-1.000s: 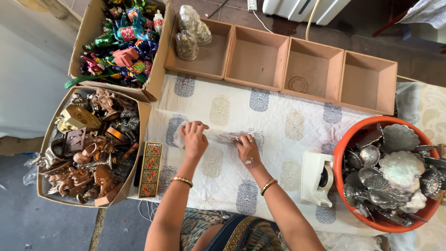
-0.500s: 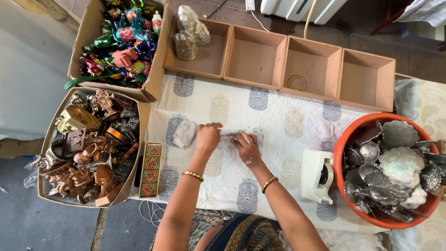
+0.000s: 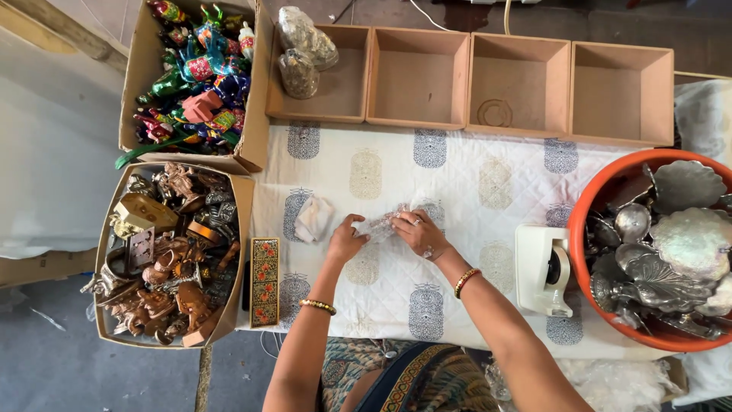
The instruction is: Wrapping small figurines in tissue paper and organizing them into boxes.
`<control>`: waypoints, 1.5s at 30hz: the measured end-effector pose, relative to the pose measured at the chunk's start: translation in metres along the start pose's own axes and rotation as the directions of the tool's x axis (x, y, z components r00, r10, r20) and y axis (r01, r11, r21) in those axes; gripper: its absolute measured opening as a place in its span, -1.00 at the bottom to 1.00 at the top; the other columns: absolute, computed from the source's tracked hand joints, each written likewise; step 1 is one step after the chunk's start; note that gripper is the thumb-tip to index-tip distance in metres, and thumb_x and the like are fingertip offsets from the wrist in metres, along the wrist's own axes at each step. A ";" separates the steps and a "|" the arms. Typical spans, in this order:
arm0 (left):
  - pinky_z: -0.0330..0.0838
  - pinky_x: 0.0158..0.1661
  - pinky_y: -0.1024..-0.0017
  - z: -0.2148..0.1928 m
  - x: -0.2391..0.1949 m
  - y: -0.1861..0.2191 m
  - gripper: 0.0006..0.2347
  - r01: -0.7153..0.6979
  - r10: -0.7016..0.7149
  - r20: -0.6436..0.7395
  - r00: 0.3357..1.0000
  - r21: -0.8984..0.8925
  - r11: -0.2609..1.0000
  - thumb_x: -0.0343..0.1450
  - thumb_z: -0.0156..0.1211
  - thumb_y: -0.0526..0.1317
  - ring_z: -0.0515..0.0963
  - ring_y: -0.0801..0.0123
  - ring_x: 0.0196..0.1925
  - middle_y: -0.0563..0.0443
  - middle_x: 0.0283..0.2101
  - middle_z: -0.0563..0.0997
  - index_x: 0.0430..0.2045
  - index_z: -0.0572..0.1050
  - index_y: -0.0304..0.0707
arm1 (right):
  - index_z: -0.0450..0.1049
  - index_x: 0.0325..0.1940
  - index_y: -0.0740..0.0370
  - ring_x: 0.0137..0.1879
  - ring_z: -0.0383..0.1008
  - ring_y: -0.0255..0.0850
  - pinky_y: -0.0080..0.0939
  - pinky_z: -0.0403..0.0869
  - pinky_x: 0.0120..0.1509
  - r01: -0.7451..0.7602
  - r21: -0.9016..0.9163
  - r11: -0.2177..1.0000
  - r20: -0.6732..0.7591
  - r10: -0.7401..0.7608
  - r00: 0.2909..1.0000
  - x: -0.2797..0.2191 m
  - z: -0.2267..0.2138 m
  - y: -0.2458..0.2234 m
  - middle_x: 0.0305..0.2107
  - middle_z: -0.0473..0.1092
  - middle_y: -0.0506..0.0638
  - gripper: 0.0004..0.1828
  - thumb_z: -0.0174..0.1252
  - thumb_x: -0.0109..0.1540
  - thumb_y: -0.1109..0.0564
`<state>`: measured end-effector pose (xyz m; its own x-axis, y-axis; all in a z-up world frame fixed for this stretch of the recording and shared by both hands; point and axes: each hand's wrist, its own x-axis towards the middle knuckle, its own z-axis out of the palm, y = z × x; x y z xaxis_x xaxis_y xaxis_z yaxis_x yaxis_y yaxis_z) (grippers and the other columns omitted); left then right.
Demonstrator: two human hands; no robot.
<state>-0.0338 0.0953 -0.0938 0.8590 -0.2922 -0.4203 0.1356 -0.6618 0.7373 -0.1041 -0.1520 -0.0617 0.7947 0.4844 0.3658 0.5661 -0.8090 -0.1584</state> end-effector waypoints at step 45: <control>0.46 0.18 0.35 -0.013 -0.042 0.061 -0.86 -0.923 0.843 0.487 0.228 0.383 0.029 0.27 0.16 -0.32 0.51 0.29 0.19 0.08 0.02 0.58 -0.36 0.55 -0.25 | 0.59 0.06 0.15 0.16 0.38 -0.02 0.00 0.35 0.29 -0.229 0.128 0.965 -0.011 0.233 0.973 -0.041 -0.007 -0.032 0.06 0.36 0.09 -0.66 0.02 0.25 0.20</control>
<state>-0.0549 0.0758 -0.0240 0.0701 -0.9608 0.2683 -0.9783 -0.0136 0.2069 -0.1564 -0.1485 -0.0651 0.9021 0.2793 0.3289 0.3920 -0.8490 -0.3543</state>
